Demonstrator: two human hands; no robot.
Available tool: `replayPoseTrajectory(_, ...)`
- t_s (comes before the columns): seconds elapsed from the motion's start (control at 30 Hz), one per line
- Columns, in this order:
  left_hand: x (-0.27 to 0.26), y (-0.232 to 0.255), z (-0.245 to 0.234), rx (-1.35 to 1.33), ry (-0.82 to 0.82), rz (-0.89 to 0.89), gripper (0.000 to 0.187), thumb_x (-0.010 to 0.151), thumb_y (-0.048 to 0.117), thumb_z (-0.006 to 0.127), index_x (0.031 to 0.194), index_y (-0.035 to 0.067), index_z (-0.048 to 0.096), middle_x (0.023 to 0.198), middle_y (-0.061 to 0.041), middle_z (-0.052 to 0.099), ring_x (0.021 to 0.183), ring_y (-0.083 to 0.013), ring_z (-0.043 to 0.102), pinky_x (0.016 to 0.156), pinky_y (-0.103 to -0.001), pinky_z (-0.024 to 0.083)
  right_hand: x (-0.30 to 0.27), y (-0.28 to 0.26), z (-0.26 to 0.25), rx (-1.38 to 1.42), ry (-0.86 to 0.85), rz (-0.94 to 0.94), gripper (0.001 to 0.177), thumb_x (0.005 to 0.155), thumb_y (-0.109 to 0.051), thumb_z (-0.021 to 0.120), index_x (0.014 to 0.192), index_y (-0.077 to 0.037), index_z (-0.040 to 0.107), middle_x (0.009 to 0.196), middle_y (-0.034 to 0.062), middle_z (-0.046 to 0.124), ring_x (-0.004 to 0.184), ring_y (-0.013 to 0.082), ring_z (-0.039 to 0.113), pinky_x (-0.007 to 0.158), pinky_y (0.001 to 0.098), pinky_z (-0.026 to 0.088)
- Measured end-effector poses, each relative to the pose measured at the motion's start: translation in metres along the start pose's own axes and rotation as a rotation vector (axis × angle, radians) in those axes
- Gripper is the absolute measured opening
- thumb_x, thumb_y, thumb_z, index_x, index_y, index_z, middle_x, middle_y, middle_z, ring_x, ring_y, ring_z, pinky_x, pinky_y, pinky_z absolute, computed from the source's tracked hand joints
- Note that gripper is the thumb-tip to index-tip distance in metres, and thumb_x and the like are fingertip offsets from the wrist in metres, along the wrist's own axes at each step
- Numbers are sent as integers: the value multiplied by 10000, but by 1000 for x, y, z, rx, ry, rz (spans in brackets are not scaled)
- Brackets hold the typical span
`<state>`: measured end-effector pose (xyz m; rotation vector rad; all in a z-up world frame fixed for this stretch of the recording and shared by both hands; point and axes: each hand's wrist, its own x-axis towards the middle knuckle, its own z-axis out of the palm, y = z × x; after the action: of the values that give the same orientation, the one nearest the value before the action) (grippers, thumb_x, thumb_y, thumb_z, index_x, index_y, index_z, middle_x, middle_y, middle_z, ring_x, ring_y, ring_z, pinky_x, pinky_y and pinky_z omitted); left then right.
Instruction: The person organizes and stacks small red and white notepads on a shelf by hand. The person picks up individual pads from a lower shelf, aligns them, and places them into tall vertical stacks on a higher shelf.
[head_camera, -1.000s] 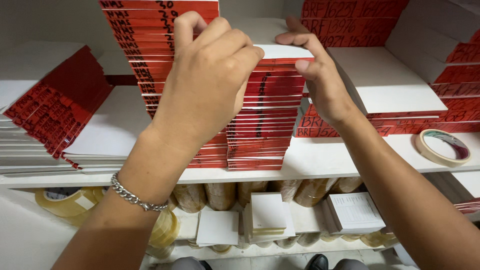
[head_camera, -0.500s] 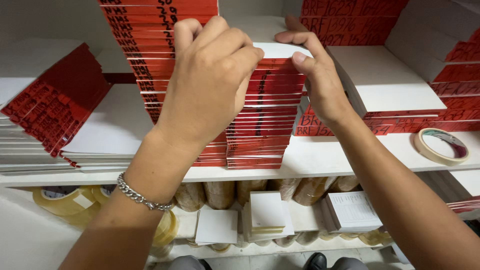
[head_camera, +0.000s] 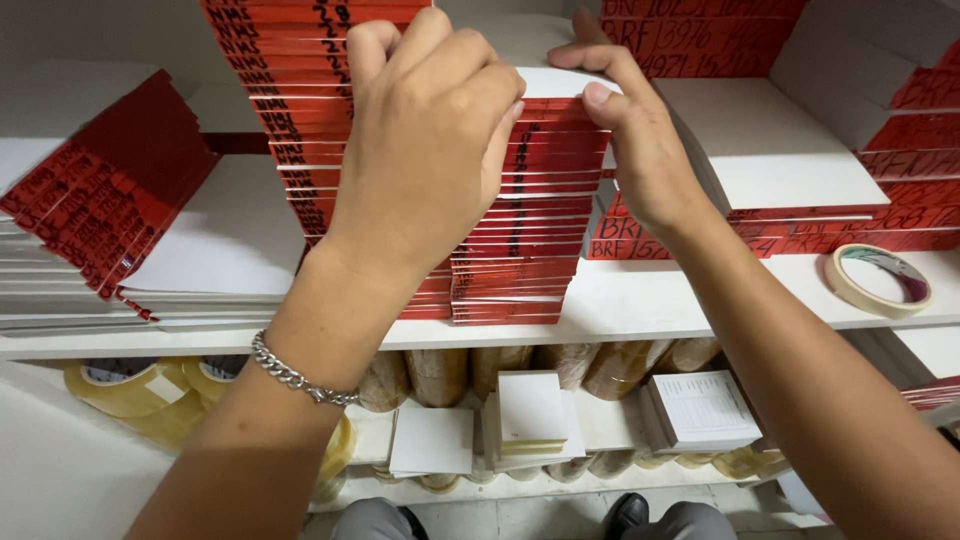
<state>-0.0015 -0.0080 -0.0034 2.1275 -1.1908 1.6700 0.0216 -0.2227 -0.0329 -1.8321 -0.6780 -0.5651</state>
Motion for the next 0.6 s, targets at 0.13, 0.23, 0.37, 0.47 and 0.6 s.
replayPoseTrajectory(0.13,0,0,2,7,14,-11,120,946,61,752,849,69,681,866,-48,613,880,-303,495,787,-457,313,0,3,-1,-28,-46,-74,478,1027,-392,372,1392,-118,514,1713,214,201,1594,254,219,1185,337,250)
replayPoseTrajectory(0.23,-1,2,1,-44,15,-32,95,942,53,754,877,67,685,880,-58,598,889,-307,501,799,-454,303,-2,-1,0,-90,-39,-95,487,1040,-415,353,1379,-107,518,1710,222,206,1552,245,323,1119,299,287)
replayPoseTrajectory(0.37,-6,8,-3,-57,21,-40,36,937,29,764,949,52,740,908,-52,621,895,-304,517,808,-450,311,-5,-6,-1,-102,-47,-70,503,1038,-438,349,1388,-114,510,1715,198,199,1501,230,390,1081,296,317)
replayPoseTrajectory(0.47,-21,22,-14,-105,12,-83,229,879,9,807,1078,49,699,1125,-94,657,1048,-313,561,887,-451,316,-8,-11,1,-75,-45,-22,539,1008,-479,359,1394,-120,473,1446,74,503,1075,127,533,935,261,401)
replayPoseTrajectory(0.6,-76,57,-25,-91,235,-234,57,962,47,702,1002,32,739,1085,-137,694,1024,-349,650,917,-438,383,-17,3,3,-197,21,-115,725,1087,-529,272,1623,-49,181,1718,167,196,1613,267,178,1317,426,111)
